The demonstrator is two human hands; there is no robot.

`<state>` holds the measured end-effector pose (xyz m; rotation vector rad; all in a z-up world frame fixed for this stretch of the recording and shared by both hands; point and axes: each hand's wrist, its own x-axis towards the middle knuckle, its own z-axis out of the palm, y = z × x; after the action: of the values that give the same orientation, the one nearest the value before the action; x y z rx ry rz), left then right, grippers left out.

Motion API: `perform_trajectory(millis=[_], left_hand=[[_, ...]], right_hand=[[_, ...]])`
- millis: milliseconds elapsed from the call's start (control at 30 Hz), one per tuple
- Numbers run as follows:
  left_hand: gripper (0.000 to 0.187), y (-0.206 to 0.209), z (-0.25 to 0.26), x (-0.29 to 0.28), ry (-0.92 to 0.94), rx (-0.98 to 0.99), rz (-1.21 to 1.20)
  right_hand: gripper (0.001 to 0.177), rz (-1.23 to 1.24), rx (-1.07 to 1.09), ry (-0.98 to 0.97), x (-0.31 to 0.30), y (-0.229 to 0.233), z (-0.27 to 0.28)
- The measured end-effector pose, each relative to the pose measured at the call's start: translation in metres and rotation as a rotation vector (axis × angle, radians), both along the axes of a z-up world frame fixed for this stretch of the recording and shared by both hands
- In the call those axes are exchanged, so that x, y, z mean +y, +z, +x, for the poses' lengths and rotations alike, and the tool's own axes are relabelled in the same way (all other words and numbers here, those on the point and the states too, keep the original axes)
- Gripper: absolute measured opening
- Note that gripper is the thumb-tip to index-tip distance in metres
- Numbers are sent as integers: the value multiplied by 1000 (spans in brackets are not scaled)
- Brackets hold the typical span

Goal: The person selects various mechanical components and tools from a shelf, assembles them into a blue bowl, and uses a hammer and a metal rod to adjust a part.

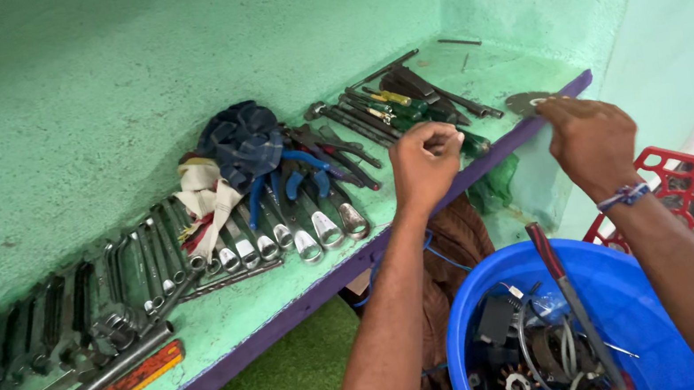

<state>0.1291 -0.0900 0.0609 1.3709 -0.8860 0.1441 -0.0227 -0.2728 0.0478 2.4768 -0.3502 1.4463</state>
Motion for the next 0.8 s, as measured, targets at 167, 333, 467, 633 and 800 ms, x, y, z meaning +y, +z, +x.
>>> perform_trajectory(millis=[167, 333, 467, 633, 800], left_hand=[[10, -12, 9, -9, -71, -47, -136], [31, -19, 20, -19, -203, 62, -194], [38, -28, 29, -24, -380, 122, -257], [35, -29, 31, -19, -410, 229, -256], [51, -12, 20, -2, -396, 247, -266]], right_hand=[[11, 206, -316, 171, 12, 10, -6], [23, 807, -386, 763, 25, 22, 10], [27, 1062, -343, 889, 43, 22, 20], [37, 1192, -307, 895, 55, 18, 29], [63, 1205, -191, 876, 65, 23, 22]])
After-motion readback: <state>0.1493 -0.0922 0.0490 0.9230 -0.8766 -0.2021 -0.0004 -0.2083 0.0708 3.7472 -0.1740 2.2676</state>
